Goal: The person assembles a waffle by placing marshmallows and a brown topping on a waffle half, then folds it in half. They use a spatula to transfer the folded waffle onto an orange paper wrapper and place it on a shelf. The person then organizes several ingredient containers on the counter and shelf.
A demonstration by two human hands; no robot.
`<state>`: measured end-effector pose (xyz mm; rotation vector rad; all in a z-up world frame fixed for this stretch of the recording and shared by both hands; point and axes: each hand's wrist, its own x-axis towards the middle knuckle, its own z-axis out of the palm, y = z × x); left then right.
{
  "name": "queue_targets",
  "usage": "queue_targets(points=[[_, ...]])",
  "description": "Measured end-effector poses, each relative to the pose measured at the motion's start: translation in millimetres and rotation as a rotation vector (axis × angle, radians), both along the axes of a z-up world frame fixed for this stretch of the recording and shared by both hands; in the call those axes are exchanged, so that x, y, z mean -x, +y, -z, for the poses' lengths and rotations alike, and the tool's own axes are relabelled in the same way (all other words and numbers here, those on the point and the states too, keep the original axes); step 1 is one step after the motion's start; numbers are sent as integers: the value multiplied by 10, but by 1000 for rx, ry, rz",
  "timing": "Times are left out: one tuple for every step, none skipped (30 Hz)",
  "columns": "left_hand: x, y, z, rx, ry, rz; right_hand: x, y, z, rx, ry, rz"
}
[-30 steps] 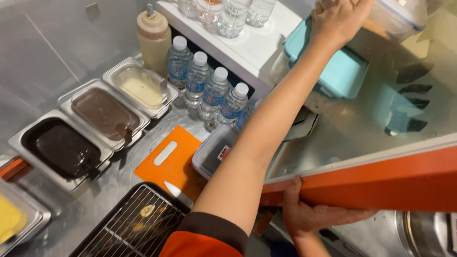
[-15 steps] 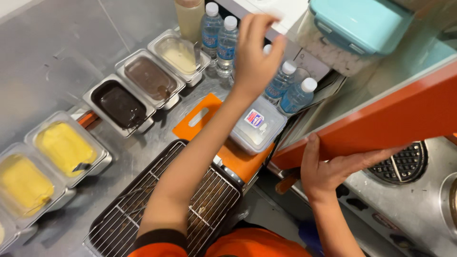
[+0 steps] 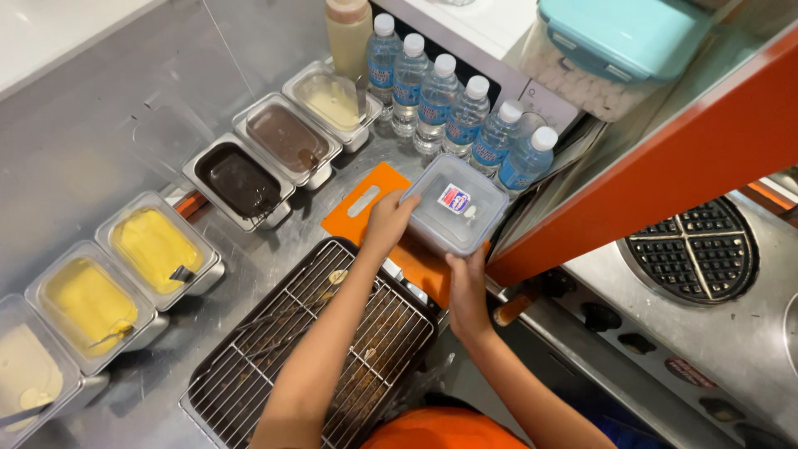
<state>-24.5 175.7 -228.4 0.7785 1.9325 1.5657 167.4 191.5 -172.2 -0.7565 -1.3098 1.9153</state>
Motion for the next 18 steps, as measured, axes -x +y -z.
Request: queue_targets(points=[[-18,-49,-101,-6,45,-28,-11,-63,-86,-39,-29,13],[-74,-161,-209,-128,1,-43,-27,-134,-197,-79,-58,27],[-159,-323,-321,-248,-45,-57,-46,-215,-320,-126,-64,2],[-209,-396,-462,-369,-91,-69,-67,-298,-452,-173,-70,-23],[-265,-439,-607,-458,-122,-72,-105,-378,-588,-213,-82,-50],[-338,-498,-755,-547,-152,-74,-120,-401,-731,-281,-39,-37],[-402,-551,-914,-634,-183,-78,-110,-394,-878,-347,4,-26],[-396,-541,-1090,-671,-150,-12,-97,-381,-1024,-413,46,-13],[-355,-474,-1277,-712,-116,52,-99,-343,-1174,-472,99,-7],[-323,-398,-1458,-721,-16,76,-100,-284,-1322,-530,152,-1],[-274,-290,-1643,-732,88,99,-76,-202,-1466,-558,218,24],[-244,-144,-1813,-784,40,128,-28,-95,-1597,-585,285,50],[-233,41,-1961,-832,-11,158,26,37,-1710,-592,352,82],[-213,254,-2097,-876,16,157,62,176,-1811,-592,396,101],[-190,485,-2222,-923,42,160,97,320,-1897,-597,439,123],[-165,724,-2335,-950,39,164,121,462,-1966,-597,456,133],[-162,919,-2397,-965,3,169,162,562,-1990,-594,464,155],[-157,1115,-2450,-980,-33,173,201,666,-2004,-591,471,177]])
